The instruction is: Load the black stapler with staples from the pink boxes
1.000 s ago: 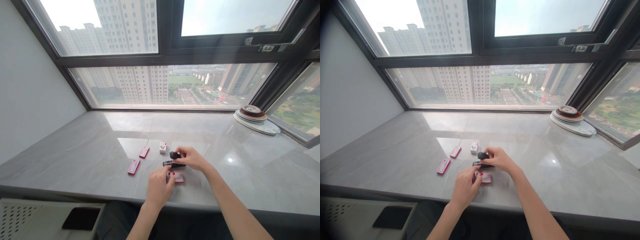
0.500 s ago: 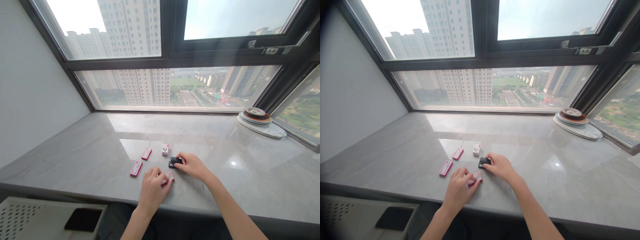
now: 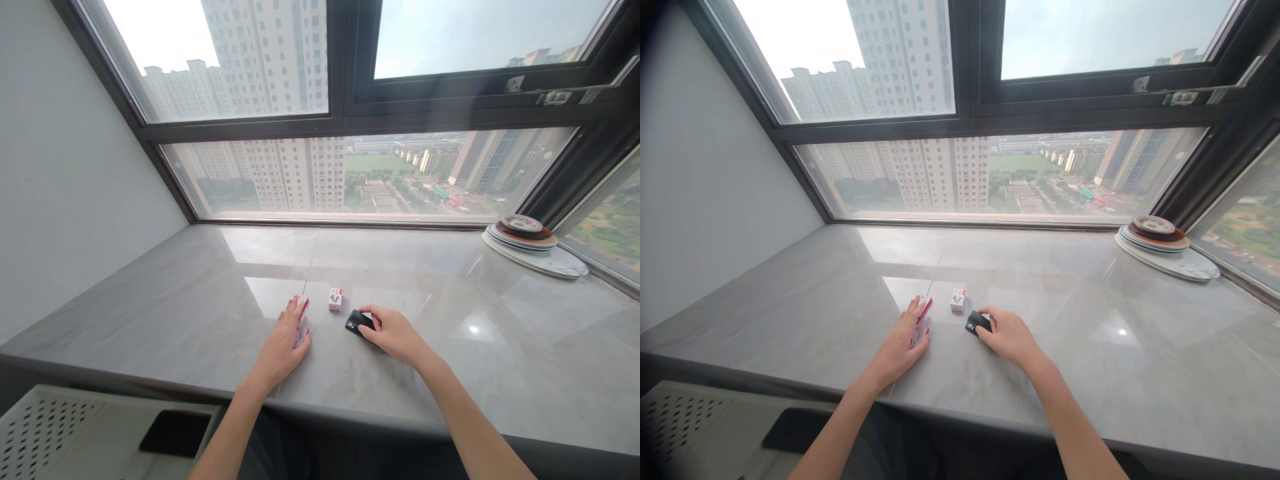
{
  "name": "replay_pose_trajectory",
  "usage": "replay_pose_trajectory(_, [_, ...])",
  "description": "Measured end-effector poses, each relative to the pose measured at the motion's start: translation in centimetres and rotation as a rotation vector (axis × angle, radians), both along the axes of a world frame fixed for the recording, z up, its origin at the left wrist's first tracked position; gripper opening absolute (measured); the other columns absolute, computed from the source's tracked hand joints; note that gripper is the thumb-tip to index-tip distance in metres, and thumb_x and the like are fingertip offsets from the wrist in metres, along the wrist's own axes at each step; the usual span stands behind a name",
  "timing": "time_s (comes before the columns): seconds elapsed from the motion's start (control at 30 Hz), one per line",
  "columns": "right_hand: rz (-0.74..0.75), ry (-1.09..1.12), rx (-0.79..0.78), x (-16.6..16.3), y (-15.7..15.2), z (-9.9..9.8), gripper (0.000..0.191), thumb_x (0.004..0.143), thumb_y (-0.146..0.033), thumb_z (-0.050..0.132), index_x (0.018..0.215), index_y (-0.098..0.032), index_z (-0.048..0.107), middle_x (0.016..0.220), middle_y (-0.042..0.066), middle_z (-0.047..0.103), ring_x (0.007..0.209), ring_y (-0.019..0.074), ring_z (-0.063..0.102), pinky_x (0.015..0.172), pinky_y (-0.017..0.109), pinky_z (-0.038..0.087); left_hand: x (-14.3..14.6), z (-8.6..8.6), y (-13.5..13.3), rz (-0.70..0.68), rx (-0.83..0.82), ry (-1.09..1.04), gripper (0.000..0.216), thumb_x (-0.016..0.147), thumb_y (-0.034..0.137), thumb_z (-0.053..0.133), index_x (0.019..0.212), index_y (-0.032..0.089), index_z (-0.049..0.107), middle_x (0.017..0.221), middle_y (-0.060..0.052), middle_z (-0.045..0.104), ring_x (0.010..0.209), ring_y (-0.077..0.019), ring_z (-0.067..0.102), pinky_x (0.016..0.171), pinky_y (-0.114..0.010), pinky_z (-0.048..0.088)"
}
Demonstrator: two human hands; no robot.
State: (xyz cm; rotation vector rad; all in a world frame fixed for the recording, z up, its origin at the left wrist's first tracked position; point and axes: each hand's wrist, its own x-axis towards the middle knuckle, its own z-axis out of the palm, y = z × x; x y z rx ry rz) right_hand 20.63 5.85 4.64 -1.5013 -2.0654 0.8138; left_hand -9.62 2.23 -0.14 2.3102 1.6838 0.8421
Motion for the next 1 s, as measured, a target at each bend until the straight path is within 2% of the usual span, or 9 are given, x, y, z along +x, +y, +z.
replay_pose_trajectory(0.1, [-0.052, 0.037, -0.032, 0.0, -0.3, 0.0, 0.04, 0.087, -0.045, 0.064, 0.121, -0.026, 0.073, 0.065, -0.004, 0.054, 0.063, 0.0159, 0.055, 0.059, 0.026, 0.035, 1.3, -0.8, 0.8, 0.02, 0.007, 0.032, 0.069, 0.101, 0.028, 0.047, 0.164, 0.026, 0.017, 0.17, -0.011, 0.026, 0.158, -0.0257, 0.021, 0.127, -0.051, 0.024])
replay_pose_trajectory(0.3, [-0.186, 0.072, -0.022, -0.2, -1.1, -0.8, 0.039, 0.088, -0.052, 0.062, 0.111, -0.025, 0.078, 0.054, -0.004, 0.045, 0.055, 0.0151, 0.047, 0.055, 0.027, 0.029, 4.9, -1.1, 1.8, 0.123, 0.09, 0.028, 0.06, 0.106, 0.036, 0.042, 0.162, 0.021, 0.025, 0.16, -0.016, 0.04, 0.153, -0.0295, 0.033, 0.122, -0.053, 0.031])
replay_pose_trajectory(0.43, [-0.216, 0.163, -0.108, 0.0, -1.8, -2.1, 0.046, 0.09, -0.06, 0.06, 0.108, -0.022, 0.079, 0.049, -0.005, 0.039, 0.049, 0.0133, 0.041, 0.052, 0.026, 0.027, 7.9, -0.7, 2.1, 0.111, 0.113, 0.049, 0.055, 0.108, 0.034, 0.038, 0.161, 0.026, 0.028, 0.155, -0.015, 0.045, 0.148, -0.0312, 0.039, 0.117, -0.054, 0.036])
replay_pose_trajectory(0.53, [-0.211, 0.362, -0.26, 0.1, -2.5, -3.2, 0.06, 0.091, -0.064, 0.057, 0.127, -0.019, 0.071, 0.049, -0.006, 0.042, 0.045, 0.0128, 0.041, 0.047, 0.024, 0.031, 9.8, -0.5, 2.2, 0.093, 0.102, 0.043, 0.051, 0.108, 0.029, 0.036, 0.159, 0.029, 0.033, 0.152, -0.015, 0.047, 0.145, -0.031, 0.042, 0.115, -0.054, 0.038])
replay_pose_trajectory(0.63, [-0.22, 0.532, -0.368, -0.2, -3.1, -4.0, 0.075, 0.092, -0.063, 0.056, 0.148, -0.014, 0.053, 0.05, -0.007, 0.046, 0.041, 0.0127, 0.042, 0.042, 0.024, 0.036, 10.9, -0.5, 1.9, 0.104, 0.103, 0.024, 0.045, 0.107, 0.025, 0.036, 0.152, 0.027, 0.042, 0.151, -0.016, 0.048, 0.146, -0.0314, 0.041, 0.116, -0.055, 0.038])
replay_pose_trajectory(0.73, [-0.205, 0.621, -0.382, -1.7, -3.5, -4.5, 0.079, 0.095, -0.062, 0.053, 0.155, -0.013, 0.042, 0.051, -0.007, 0.047, 0.04, 0.0129, 0.044, 0.04, 0.024, 0.04, 11.2, -0.9, 0.9, 0.108, 0.109, 0.018, 0.042, 0.106, 0.021, 0.038, 0.147, 0.025, 0.046, 0.151, -0.015, 0.048, 0.149, -0.0304, 0.037, 0.118, -0.055, 0.037])
replay_pose_trajectory(0.83, [-0.129, 0.646, -0.354, -4.2, -3.7, -4.7, 0.074, 0.096, -0.064, 0.051, 0.154, -0.018, 0.044, 0.055, -0.007, 0.049, 0.04, 0.0123, 0.045, 0.038, 0.023, 0.04, 10.4, -1.3, -0.6, 0.123, 0.095, 0.015, 0.045, 0.104, 0.017, 0.04, 0.148, 0.027, 0.045, 0.153, -0.014, 0.046, 0.15, -0.0288, 0.036, 0.118, -0.053, 0.038])
replay_pose_trajectory(1.0, [-0.034, 0.641, -0.321, -8.8, -3.7, -4.8, 0.065, 0.099, -0.064, 0.047, 0.152, -0.026, 0.046, 0.067, -0.003, 0.056, 0.043, 0.0127, 0.049, 0.04, 0.024, 0.041, 6.5, -1.6, -1.9, 0.147, 0.08, 0.014, 0.05, 0.102, 0.013, 0.039, 0.15, 0.03, 0.043, 0.154, -0.011, 0.046, 0.15, -0.028, 0.037, 0.118, -0.054, 0.039])
